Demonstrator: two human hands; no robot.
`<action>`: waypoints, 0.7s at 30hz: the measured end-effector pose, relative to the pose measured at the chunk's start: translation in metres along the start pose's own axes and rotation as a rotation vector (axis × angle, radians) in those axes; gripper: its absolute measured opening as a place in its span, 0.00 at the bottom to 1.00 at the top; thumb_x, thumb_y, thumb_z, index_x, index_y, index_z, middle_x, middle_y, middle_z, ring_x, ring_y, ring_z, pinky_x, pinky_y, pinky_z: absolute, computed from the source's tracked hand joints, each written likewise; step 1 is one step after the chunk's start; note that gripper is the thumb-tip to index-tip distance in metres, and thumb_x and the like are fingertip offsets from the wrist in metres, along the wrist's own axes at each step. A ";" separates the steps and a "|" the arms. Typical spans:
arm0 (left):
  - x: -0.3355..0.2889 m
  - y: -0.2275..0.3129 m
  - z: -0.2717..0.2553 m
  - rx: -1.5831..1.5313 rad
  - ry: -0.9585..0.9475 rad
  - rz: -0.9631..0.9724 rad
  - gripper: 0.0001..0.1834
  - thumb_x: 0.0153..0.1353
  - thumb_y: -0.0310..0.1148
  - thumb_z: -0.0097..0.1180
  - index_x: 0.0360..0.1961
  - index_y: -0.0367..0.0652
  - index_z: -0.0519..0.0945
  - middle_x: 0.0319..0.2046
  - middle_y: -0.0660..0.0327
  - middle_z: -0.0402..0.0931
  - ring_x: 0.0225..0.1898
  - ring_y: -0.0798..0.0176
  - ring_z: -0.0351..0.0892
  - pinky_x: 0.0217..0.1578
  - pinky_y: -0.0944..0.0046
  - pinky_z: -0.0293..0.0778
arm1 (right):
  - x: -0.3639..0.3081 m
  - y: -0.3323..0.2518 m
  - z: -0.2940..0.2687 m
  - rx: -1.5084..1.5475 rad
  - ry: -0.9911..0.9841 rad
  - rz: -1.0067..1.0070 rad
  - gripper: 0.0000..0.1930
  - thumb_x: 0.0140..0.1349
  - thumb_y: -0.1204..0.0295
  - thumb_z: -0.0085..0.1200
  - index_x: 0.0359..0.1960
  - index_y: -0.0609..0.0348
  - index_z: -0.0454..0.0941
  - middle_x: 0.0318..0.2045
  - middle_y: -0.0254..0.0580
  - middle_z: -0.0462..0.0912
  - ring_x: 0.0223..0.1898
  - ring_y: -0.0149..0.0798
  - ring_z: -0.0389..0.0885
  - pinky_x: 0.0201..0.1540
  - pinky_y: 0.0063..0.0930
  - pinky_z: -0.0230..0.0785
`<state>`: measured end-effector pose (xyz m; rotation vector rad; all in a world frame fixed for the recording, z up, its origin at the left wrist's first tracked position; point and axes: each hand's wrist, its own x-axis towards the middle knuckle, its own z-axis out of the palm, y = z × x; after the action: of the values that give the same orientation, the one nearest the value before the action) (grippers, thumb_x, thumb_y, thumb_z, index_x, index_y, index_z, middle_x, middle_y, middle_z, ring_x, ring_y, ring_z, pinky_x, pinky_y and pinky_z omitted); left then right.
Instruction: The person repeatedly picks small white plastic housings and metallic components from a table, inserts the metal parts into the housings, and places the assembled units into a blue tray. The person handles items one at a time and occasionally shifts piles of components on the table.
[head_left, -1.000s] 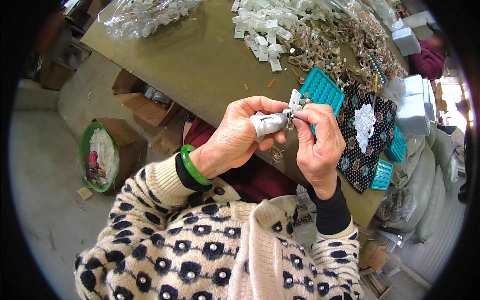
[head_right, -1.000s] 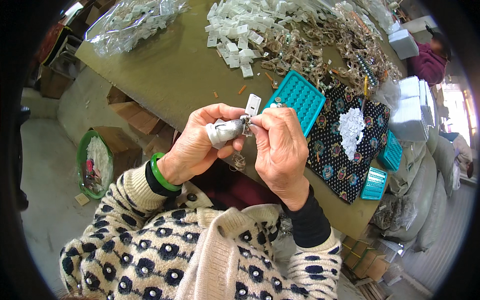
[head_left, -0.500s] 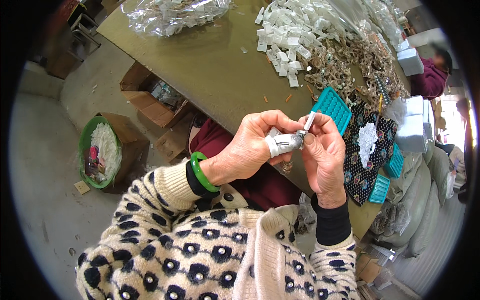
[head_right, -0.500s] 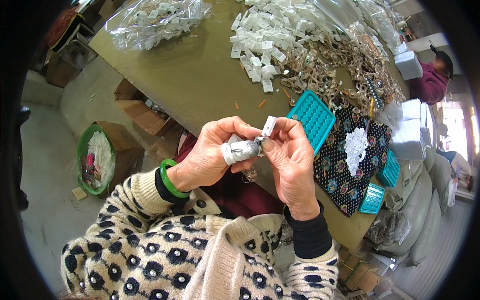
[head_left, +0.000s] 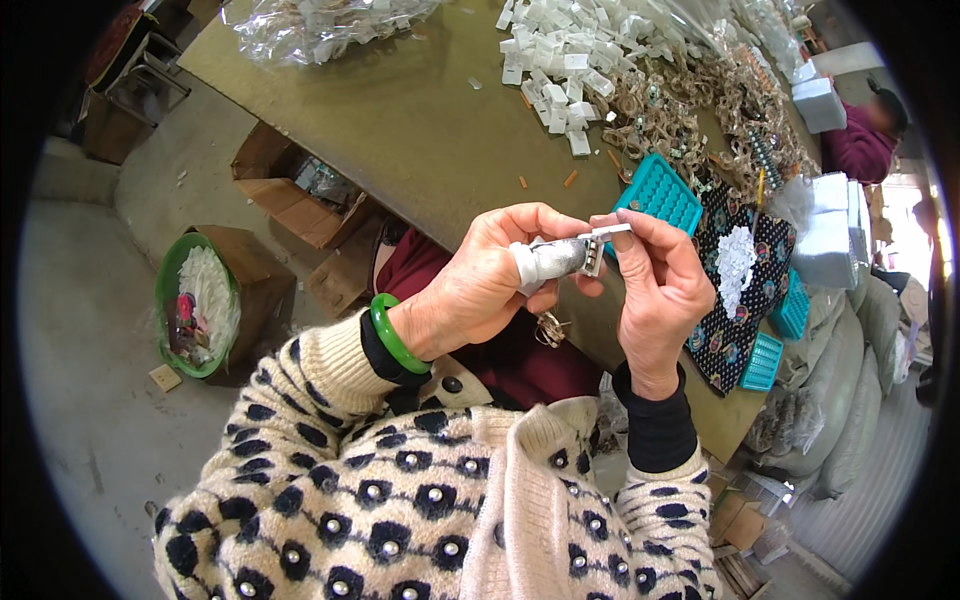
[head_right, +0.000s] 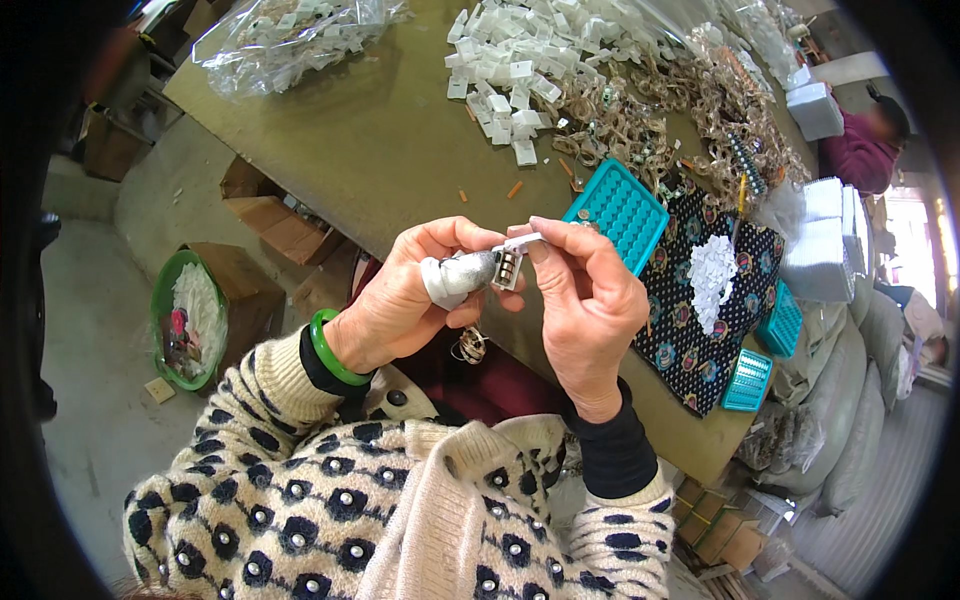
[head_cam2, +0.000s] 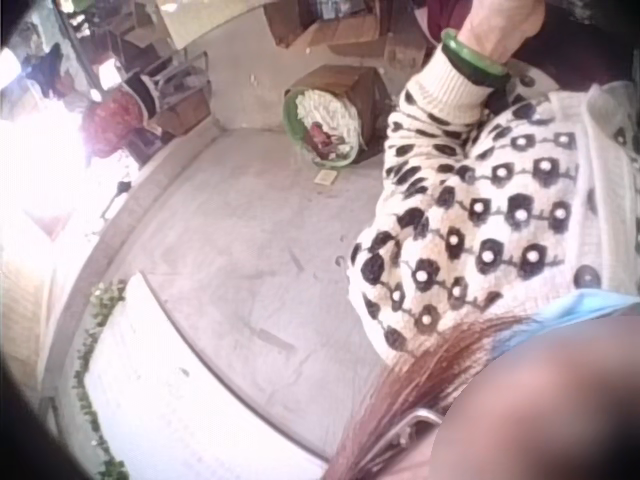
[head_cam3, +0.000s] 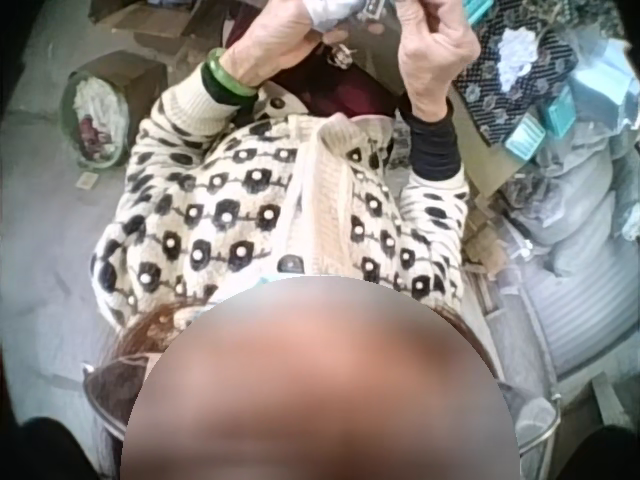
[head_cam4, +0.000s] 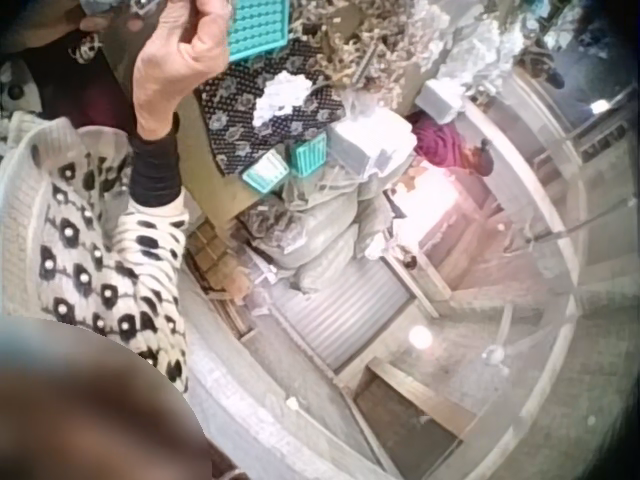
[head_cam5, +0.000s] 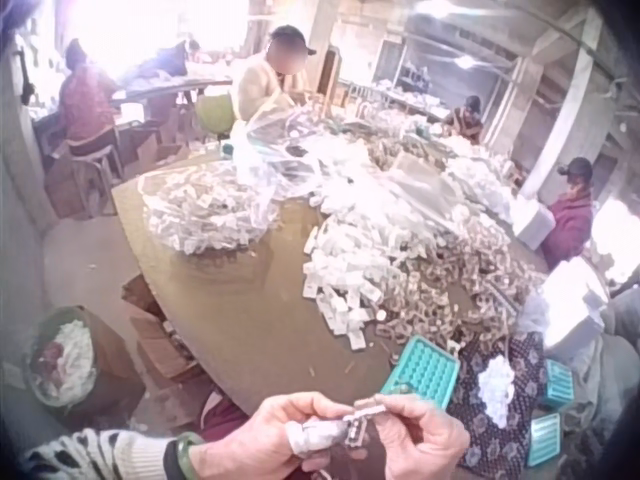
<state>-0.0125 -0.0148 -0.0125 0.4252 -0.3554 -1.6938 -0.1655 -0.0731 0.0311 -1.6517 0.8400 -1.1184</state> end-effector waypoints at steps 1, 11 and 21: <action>0.000 0.000 0.001 0.017 0.005 0.005 0.11 0.64 0.32 0.60 0.45 0.39 0.78 0.39 0.55 0.81 0.35 0.61 0.84 0.19 0.75 0.69 | 0.000 0.002 0.001 -0.099 0.005 -0.107 0.07 0.64 0.82 0.57 0.43 0.67 0.80 0.36 0.46 0.86 0.36 0.32 0.84 0.41 0.23 0.77; 0.003 -0.012 0.009 0.093 0.067 0.137 0.09 0.63 0.29 0.62 0.44 0.41 0.79 0.36 0.61 0.80 0.28 0.75 0.75 0.20 0.75 0.69 | -0.010 0.008 0.000 -0.031 -0.032 -0.191 0.11 0.59 0.85 0.56 0.44 0.66 0.78 0.43 0.48 0.81 0.43 0.38 0.79 0.43 0.29 0.75; 0.004 -0.026 0.011 -0.130 -0.008 -0.040 0.07 0.64 0.34 0.60 0.39 0.45 0.76 0.34 0.63 0.79 0.25 0.71 0.77 0.20 0.74 0.73 | -0.015 0.020 0.001 -0.410 -0.019 -0.574 0.12 0.63 0.74 0.57 0.45 0.68 0.78 0.38 0.48 0.77 0.40 0.47 0.75 0.45 0.42 0.73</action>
<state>-0.0414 -0.0147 -0.0152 0.3315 -0.2418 -1.7467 -0.1701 -0.0656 0.0077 -2.3365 0.6204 -1.3706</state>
